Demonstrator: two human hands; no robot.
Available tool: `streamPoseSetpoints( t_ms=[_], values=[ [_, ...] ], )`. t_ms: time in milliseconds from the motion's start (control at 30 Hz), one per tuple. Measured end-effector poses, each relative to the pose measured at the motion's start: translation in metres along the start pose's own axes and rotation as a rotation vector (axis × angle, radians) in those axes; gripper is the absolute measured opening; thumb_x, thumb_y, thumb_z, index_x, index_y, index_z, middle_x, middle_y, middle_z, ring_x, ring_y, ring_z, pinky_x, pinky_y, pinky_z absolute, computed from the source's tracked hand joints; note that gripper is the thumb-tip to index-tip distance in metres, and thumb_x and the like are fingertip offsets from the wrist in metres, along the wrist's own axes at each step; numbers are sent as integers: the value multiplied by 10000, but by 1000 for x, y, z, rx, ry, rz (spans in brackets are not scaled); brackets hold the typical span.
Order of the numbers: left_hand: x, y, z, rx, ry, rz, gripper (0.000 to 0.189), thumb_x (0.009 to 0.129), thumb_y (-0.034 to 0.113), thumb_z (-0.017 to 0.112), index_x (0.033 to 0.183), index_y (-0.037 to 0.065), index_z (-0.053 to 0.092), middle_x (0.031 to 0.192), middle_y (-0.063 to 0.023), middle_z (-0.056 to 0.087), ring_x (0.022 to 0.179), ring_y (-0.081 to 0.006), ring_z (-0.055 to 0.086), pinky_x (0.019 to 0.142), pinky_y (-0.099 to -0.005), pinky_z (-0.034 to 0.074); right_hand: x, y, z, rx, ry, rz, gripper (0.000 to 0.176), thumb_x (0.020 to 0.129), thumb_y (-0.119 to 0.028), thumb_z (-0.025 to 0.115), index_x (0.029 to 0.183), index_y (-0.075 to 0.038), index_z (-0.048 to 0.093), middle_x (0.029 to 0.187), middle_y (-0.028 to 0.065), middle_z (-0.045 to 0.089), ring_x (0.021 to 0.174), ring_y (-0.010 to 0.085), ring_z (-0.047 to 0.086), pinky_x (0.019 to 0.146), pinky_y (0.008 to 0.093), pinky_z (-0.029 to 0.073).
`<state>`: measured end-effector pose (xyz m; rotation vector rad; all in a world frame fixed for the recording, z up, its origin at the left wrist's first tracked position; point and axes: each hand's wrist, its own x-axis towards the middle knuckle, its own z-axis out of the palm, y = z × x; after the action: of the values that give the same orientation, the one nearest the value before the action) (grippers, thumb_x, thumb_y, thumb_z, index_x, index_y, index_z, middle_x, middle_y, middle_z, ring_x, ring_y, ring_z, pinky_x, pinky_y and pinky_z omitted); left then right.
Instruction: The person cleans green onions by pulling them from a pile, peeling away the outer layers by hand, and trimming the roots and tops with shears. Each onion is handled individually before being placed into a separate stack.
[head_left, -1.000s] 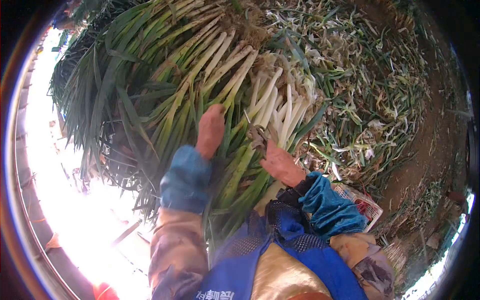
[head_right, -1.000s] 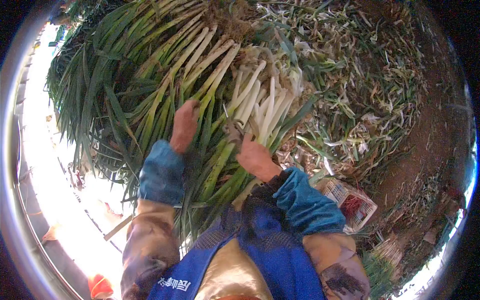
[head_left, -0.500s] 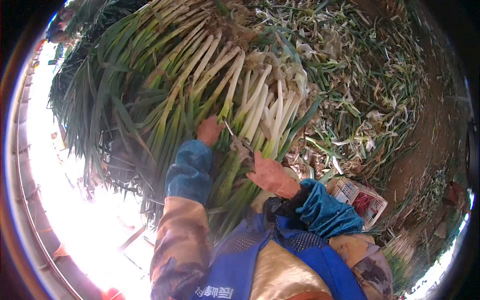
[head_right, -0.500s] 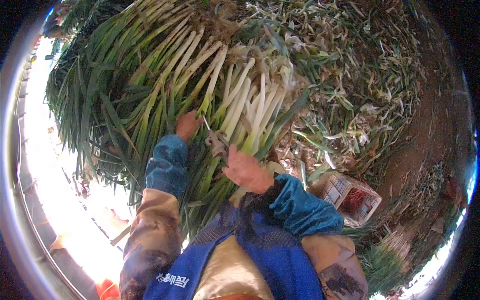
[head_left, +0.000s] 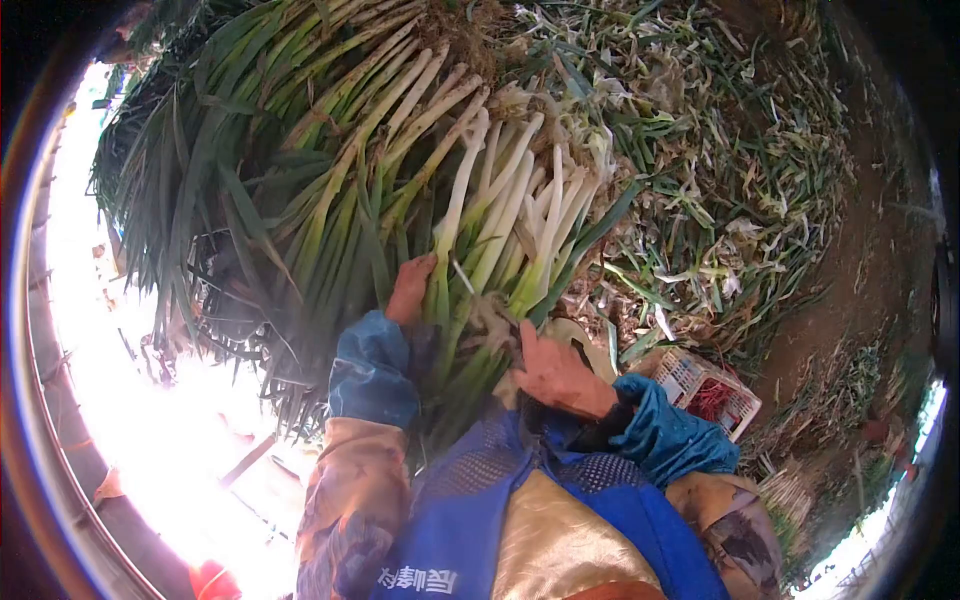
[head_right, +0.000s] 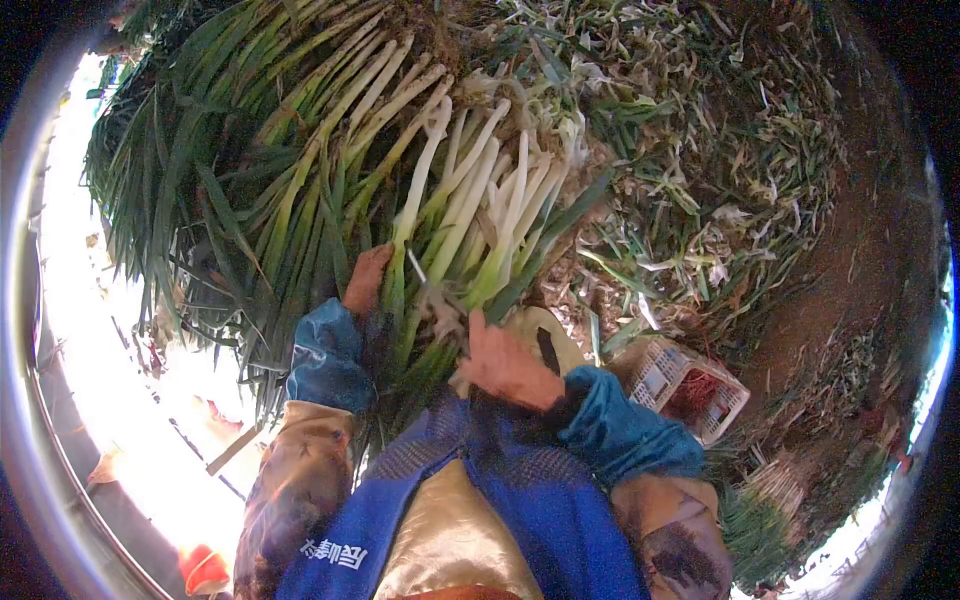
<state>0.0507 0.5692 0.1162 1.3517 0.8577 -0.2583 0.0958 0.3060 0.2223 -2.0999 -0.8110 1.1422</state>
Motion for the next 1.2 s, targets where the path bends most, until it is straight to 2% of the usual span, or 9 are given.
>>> streamPoseSetpoints(
  t_ms=[133, 233, 333, 433, 533, 633, 900, 1100, 1200],
  values=[
    [26, -35, -15, -153, 44, -279, 336, 875, 279, 521, 974, -30, 609, 800, -70, 627, 688, -190, 586, 637, -335, 459, 49, 23, -6, -52, 65, 46, 545, 746, -185, 561, 1139, 99, 313, 750, 302, 562, 701, 454, 568, 620, 500, 459],
    [45, -46, -23, 778, -92, -23, 258, 844, 223, 540, 944, 0, 626, 843, -160, 635, 744, -299, 614, 673, -389, 468, 63, 32, -10, -70, 146, 35, 550, 750, -206, 553, 1138, 105, 319, 758, 285, 570, 696, 445, 570, 621, 497, 460],
    [23, -8, 4, 1227, 134, 3, 196, 821, 159, 538, 921, 3, 600, 875, -232, 610, 793, -401, 587, 698, -444, 460, 47, 17, -15, -72, 91, 74, 561, 752, -223, 553, 1148, 102, 323, 760, 268, 575, 707, 432, 572, 641, 496, 456],
    [16, 32, 30, 1386, 531, 774, 218, 813, 151, 538, 954, -15, 542, 901, -244, 601, 829, -426, 570, 709, -475, 448, 35, 29, -9, -31, 56, 81, 572, 749, -225, 560, 1161, 93, 323, 762, 264, 574, 734, 424, 571, 671, 498, 445],
    [55, 13, 43, 976, 425, 698, 290, 803, 166, 551, 1003, -34, 487, 902, -258, 586, 844, -438, 553, 708, -501, 433, 35, 37, -8, 15, 67, 93, 574, 746, -219, 562, 1161, 98, 323, 760, 265, 573, 750, 424, 569, 683, 497, 440],
    [68, 16, 55, 775, 399, 225, 298, 793, 166, 547, 1015, -24, 493, 894, -267, 580, 843, -444, 543, 710, -518, 417, 40, 32, -11, 38, 136, 8, 546, 747, -214, 549, 1129, 114, 335, 734, 255, 573, 724, 427, 570, 651, 489, 449],
    [11, 27, 49, 669, 293, 303, 329, 800, 176, 541, 1083, 11, 521, 947, -244, 586, 874, -418, 556, 749, -471, 427, 107, 35, -35, 5, 246, 83, 433, 762, -221, 548, 1014, 68, 347, 732, 275, 566, 745, 450, 562, 650, 498, 449],
    [-9, 11, 40, 641, 233, 253, 386, 809, 198, 545, 1139, 1, 511, 1026, -235, 578, 949, -386, 551, 818, -423, 421, 69, 27, -30, 72, 188, 53, 462, 774, -256, 528, 1036, 72, 334, 727, 269, 562, 722, 463, 555, 660, 515, 436],
    [-8, -3, 36, 563, 226, 241, 410, 807, 200, 551, 1154, -14, 504, 1080, -229, 566, 1012, -375, 531, 861, -408, 405, 99, 40, -31, 32, 207, 108, 426, 769, -243, 517, 1012, 65, 353, 736, 270, 561, 723, 460, 556, 656, 511, 439]
  ],
)
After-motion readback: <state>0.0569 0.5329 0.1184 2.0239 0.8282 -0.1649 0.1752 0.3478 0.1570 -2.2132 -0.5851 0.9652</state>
